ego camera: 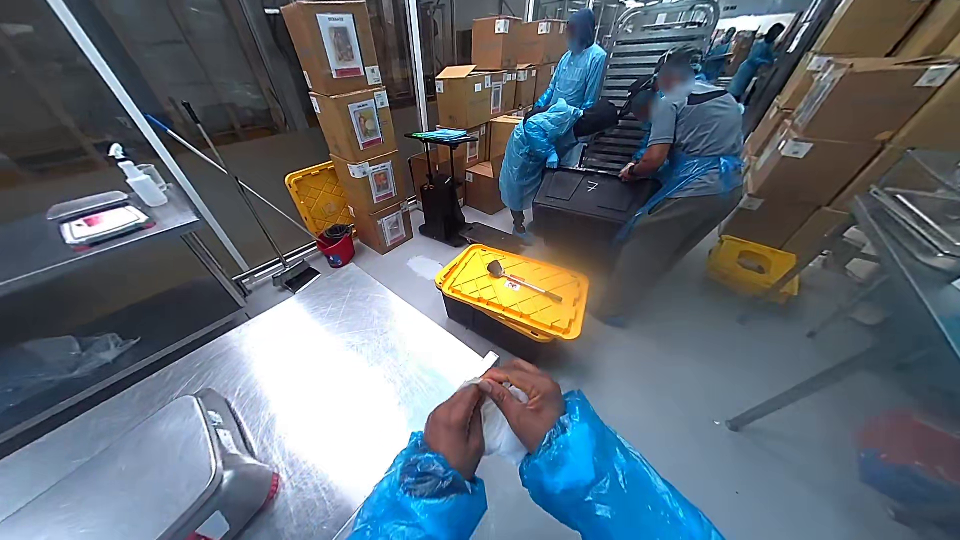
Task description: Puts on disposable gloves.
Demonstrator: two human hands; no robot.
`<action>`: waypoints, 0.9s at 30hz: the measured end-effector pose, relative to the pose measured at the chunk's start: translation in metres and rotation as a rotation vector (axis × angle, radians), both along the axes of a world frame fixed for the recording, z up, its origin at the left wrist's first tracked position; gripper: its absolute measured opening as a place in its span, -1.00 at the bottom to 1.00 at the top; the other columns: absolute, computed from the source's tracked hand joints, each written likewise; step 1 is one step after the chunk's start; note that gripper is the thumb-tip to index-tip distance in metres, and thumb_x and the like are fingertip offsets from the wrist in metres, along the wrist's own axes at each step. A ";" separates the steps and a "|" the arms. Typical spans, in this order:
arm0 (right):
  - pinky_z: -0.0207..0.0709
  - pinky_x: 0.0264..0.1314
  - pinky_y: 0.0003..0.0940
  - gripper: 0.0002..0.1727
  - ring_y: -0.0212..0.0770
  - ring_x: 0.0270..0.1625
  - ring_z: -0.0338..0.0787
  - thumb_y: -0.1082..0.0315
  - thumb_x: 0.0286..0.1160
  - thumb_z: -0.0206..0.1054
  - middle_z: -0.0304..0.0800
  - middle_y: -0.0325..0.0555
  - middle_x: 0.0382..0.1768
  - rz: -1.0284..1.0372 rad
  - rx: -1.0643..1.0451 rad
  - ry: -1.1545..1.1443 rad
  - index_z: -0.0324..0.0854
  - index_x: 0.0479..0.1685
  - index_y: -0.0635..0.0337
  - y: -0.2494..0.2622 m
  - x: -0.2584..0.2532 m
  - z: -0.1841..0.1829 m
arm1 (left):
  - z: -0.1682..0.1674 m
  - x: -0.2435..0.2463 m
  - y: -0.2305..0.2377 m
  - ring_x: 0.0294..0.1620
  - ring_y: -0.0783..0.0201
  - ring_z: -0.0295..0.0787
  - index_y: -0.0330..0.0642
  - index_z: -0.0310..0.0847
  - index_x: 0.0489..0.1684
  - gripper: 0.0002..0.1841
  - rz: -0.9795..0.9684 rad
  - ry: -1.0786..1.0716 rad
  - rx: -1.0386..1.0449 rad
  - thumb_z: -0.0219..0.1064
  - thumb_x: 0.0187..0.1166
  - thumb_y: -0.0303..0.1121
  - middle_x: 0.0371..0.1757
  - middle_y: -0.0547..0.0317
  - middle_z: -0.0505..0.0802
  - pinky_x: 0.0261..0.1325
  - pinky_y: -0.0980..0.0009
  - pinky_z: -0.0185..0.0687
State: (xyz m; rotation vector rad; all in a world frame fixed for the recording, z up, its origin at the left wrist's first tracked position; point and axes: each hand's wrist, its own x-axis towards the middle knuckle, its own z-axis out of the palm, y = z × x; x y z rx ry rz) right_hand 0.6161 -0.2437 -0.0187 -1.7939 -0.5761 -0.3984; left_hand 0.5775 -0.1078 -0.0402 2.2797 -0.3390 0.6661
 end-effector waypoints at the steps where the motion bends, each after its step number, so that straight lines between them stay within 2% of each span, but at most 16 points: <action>1: 0.71 0.11 -0.48 -0.84 -0.38 -0.11 0.86 0.35 0.39 0.46 0.93 -0.10 -0.26 0.041 -0.003 -0.036 0.92 -0.27 0.24 0.003 -0.001 -0.002 | 0.006 0.000 0.002 -0.07 -0.19 0.90 -0.56 0.76 -0.14 -0.79 0.003 0.201 0.040 0.22 0.49 -0.59 -0.15 -0.32 0.88 0.08 -0.08 0.77; 2: 0.73 0.10 -0.46 -0.84 -0.34 -0.11 0.87 0.39 0.41 0.45 0.92 -0.05 -0.25 0.099 -0.001 -0.084 0.90 -0.26 0.28 0.007 -0.004 -0.007 | 0.011 0.003 0.006 0.09 -0.21 0.83 -0.60 0.71 -0.05 -0.76 -0.007 0.429 0.022 0.26 0.53 -0.53 -0.05 -0.37 0.85 0.26 -0.10 0.65; 3: 0.74 0.07 -0.46 -0.85 -0.31 -0.13 0.87 0.40 0.43 0.43 0.91 -0.01 -0.25 0.165 0.003 -0.139 0.87 -0.26 0.31 0.012 -0.005 -0.013 | 0.007 0.007 0.011 0.13 -0.03 0.82 -0.60 0.69 0.00 -0.71 0.023 0.515 -0.102 0.32 0.51 -0.47 -0.02 -0.28 0.86 0.34 0.05 0.63; 4: 0.74 0.01 -0.49 -0.85 -0.31 -0.17 0.85 0.41 0.46 0.42 0.88 0.01 -0.27 0.224 0.011 -0.180 0.84 -0.26 0.33 0.018 -0.006 -0.021 | -0.002 0.011 0.016 0.07 0.26 0.78 -0.58 0.66 0.00 -0.72 0.064 0.499 -0.350 0.31 0.49 -0.49 -0.07 -0.10 0.85 0.31 0.31 0.63; 5: 0.72 -0.03 -0.53 -0.85 -0.32 -0.21 0.83 0.40 0.49 0.41 0.86 0.02 -0.29 0.267 0.023 -0.201 0.82 -0.24 0.33 0.022 -0.006 -0.028 | -0.012 0.015 0.021 -0.06 0.47 0.80 -0.53 0.68 -0.11 -0.78 0.079 0.354 -0.578 0.29 0.39 -0.54 -0.19 0.07 0.87 0.19 0.48 0.69; 6: 0.70 -0.06 -0.56 -0.84 -0.33 -0.23 0.81 0.39 0.51 0.40 0.85 0.03 -0.30 0.293 0.036 -0.210 0.82 -0.23 0.33 0.026 -0.005 -0.035 | -0.018 0.019 0.031 -0.11 0.54 0.83 -0.48 0.70 -0.16 -0.82 0.033 0.236 -0.778 0.22 0.40 -0.61 -0.24 0.18 0.90 0.14 0.50 0.74; 8: 0.70 -0.06 -0.57 -0.84 -0.32 -0.24 0.81 0.39 0.51 0.39 0.84 0.03 -0.29 0.341 0.052 -0.213 0.82 -0.22 0.32 0.036 -0.002 -0.048 | -0.013 0.020 0.046 -0.17 0.47 0.90 -0.36 0.71 -0.15 -0.70 -0.033 0.232 -1.152 -0.01 0.53 -0.70 -0.25 0.26 0.95 0.05 0.45 0.80; 9: 0.69 -0.06 -0.58 -0.85 -0.32 -0.24 0.80 0.40 0.52 0.38 0.83 0.04 -0.29 0.378 0.054 -0.210 0.81 -0.21 0.32 0.040 -0.001 -0.052 | -0.011 0.017 0.049 -0.19 0.39 0.93 -0.36 0.72 -0.14 -0.66 -0.024 0.253 -1.318 -0.07 0.60 -0.71 -0.26 0.20 0.96 0.01 0.41 0.83; 11: 0.67 -0.08 -0.58 -0.85 -0.30 -0.25 0.78 0.40 0.53 0.37 0.80 0.04 -0.29 0.431 0.052 -0.201 0.80 -0.20 0.30 0.051 0.000 -0.057 | -0.015 0.014 0.053 -0.27 0.29 0.96 -0.32 0.76 -0.26 -0.60 0.034 0.183 -1.549 -0.11 0.64 -0.70 -0.32 0.10 0.97 -0.11 0.38 0.88; 13: 0.68 -0.07 -0.54 -0.85 -0.27 -0.23 0.80 0.39 0.54 0.38 0.82 0.05 -0.28 0.461 0.043 -0.188 0.82 -0.19 0.29 0.059 0.002 -0.058 | -0.023 0.010 0.063 -0.21 0.21 0.98 -0.32 0.81 -0.24 -0.61 -0.005 0.092 -1.608 -0.06 0.65 -0.67 -0.26 0.02 0.98 -0.05 0.33 0.89; 16: 0.71 -0.05 -0.51 -0.84 -0.26 -0.21 0.83 0.39 0.54 0.38 0.84 0.05 -0.25 0.487 0.017 -0.178 0.84 -0.16 0.28 0.068 0.005 -0.059 | -0.024 0.005 0.075 -0.13 0.17 0.97 -0.35 0.79 -0.09 -0.70 -0.008 0.058 -1.569 0.05 0.61 -0.62 -0.16 0.00 0.97 0.04 0.28 0.87; 20: 0.72 -0.04 -0.49 -0.85 -0.24 -0.21 0.85 0.43 0.50 0.37 0.85 0.05 -0.24 0.534 0.026 -0.162 0.83 -0.14 0.27 0.080 0.001 -0.069 | -0.027 0.001 0.082 -0.24 0.27 0.96 -0.33 0.85 -0.29 -0.77 0.054 -0.044 -1.457 0.24 0.35 -0.71 -0.28 0.03 0.97 -0.07 0.34 0.88; 22: 0.73 -0.05 -0.47 -0.85 -0.23 -0.22 0.86 0.45 0.47 0.38 0.87 0.04 -0.25 0.537 0.035 -0.154 0.84 -0.14 0.26 0.079 0.000 -0.071 | -0.027 -0.001 0.083 -0.23 0.24 0.96 -0.33 0.87 -0.29 -0.78 0.050 -0.060 -1.462 0.26 0.37 -0.70 -0.26 0.00 0.97 -0.06 0.33 0.88; 25: 0.73 -0.06 -0.44 -0.85 -0.23 -0.22 0.85 0.41 0.49 0.37 0.86 0.02 -0.26 0.535 0.006 -0.151 0.82 -0.14 0.24 0.077 -0.001 -0.068 | -0.027 -0.003 0.082 -0.18 0.18 0.97 -0.34 0.85 -0.24 -0.73 0.041 -0.033 -1.514 0.14 0.52 -0.67 -0.22 -0.02 0.97 -0.01 0.29 0.87; 27: 0.74 -0.06 -0.41 -0.85 -0.20 -0.22 0.86 0.42 0.48 0.37 0.87 0.03 -0.25 0.541 -0.005 -0.158 0.83 -0.15 0.24 0.075 -0.003 -0.068 | -0.027 -0.007 0.078 -0.30 0.31 0.95 -0.26 0.85 -0.37 -0.71 0.059 -0.048 -1.436 0.18 0.43 -0.73 -0.35 0.10 0.97 -0.12 0.38 0.87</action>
